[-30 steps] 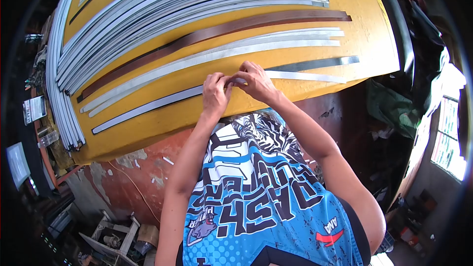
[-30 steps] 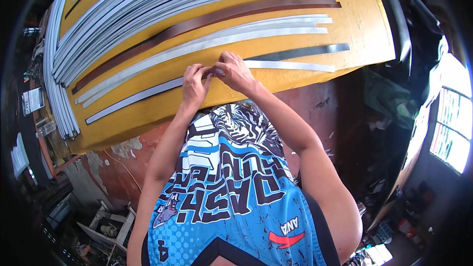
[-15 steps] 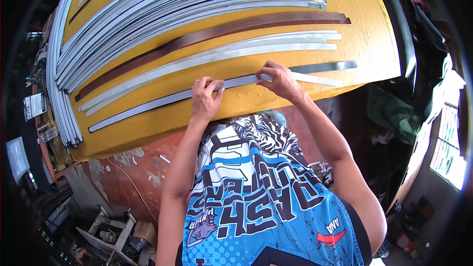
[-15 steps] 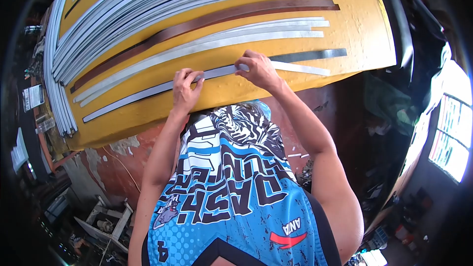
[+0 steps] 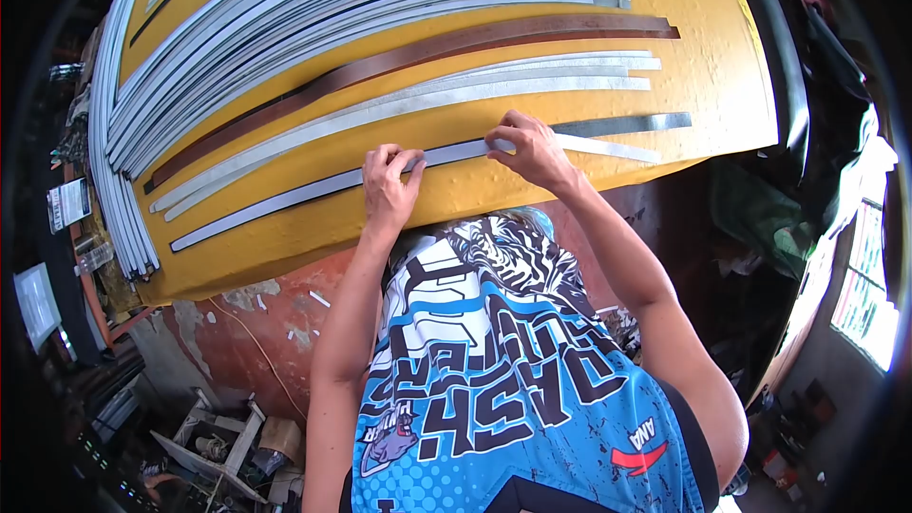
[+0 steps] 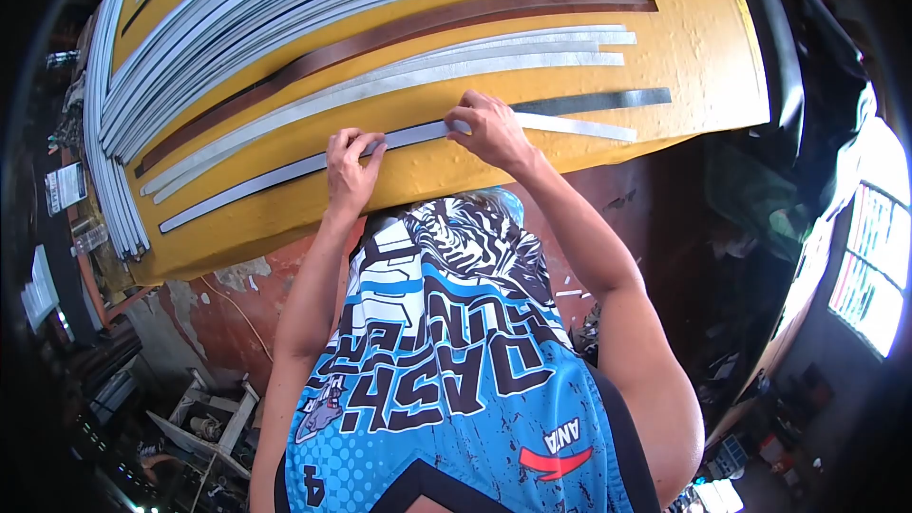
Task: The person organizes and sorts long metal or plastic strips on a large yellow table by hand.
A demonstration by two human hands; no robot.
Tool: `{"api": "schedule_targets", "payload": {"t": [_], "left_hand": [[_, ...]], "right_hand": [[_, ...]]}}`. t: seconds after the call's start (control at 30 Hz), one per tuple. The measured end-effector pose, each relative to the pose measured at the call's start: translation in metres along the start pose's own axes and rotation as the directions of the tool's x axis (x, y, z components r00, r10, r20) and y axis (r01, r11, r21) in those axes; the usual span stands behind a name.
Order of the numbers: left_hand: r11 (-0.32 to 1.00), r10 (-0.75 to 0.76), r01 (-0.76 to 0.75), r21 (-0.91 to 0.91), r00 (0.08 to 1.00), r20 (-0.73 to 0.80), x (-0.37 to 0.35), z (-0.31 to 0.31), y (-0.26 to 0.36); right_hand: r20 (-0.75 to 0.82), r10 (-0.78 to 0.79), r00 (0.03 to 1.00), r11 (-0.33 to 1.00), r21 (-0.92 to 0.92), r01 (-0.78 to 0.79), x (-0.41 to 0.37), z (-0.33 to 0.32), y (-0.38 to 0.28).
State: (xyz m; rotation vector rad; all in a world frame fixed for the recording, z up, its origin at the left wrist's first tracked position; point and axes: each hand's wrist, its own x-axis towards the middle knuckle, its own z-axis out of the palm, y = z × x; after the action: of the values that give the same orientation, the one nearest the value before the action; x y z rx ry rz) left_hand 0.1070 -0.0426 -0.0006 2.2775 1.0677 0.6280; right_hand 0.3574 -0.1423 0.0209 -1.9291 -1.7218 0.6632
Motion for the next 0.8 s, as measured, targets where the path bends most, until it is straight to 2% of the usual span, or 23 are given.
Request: {"api": "schedule_targets", "payload": {"t": [0.43, 0.63, 0.7, 0.8], "left_hand": [[1.0, -0.006, 0.006, 0.015, 1.0, -0.005, -0.001, 0.0, 0.002], [0.989, 0.07, -0.074, 0.125, 0.997, 0.033, 0.002, 0.002, 0.015], [0.994, 0.098, -0.101, 0.035, 0.991, 0.095, 0.004, 0.008, 0.015], [0.993, 0.118, -0.116, -0.022, 0.988, 0.097, 0.008, 0.014, 0.019]], "right_hand": [[-0.015, -0.016, 1.0, 1.0, 0.004, 0.016, 0.0, 0.001, 0.0], [-0.019, -0.013, 1.0, 1.0, 0.008, 0.013, 0.001, 0.002, 0.0], [-0.029, -0.019, 0.999, 1.0, 0.009, 0.019, 0.001, 0.003, 0.001], [-0.041, -0.026, 0.999, 1.0, 0.005, 0.026, 0.001, 0.003, 0.001]]}}
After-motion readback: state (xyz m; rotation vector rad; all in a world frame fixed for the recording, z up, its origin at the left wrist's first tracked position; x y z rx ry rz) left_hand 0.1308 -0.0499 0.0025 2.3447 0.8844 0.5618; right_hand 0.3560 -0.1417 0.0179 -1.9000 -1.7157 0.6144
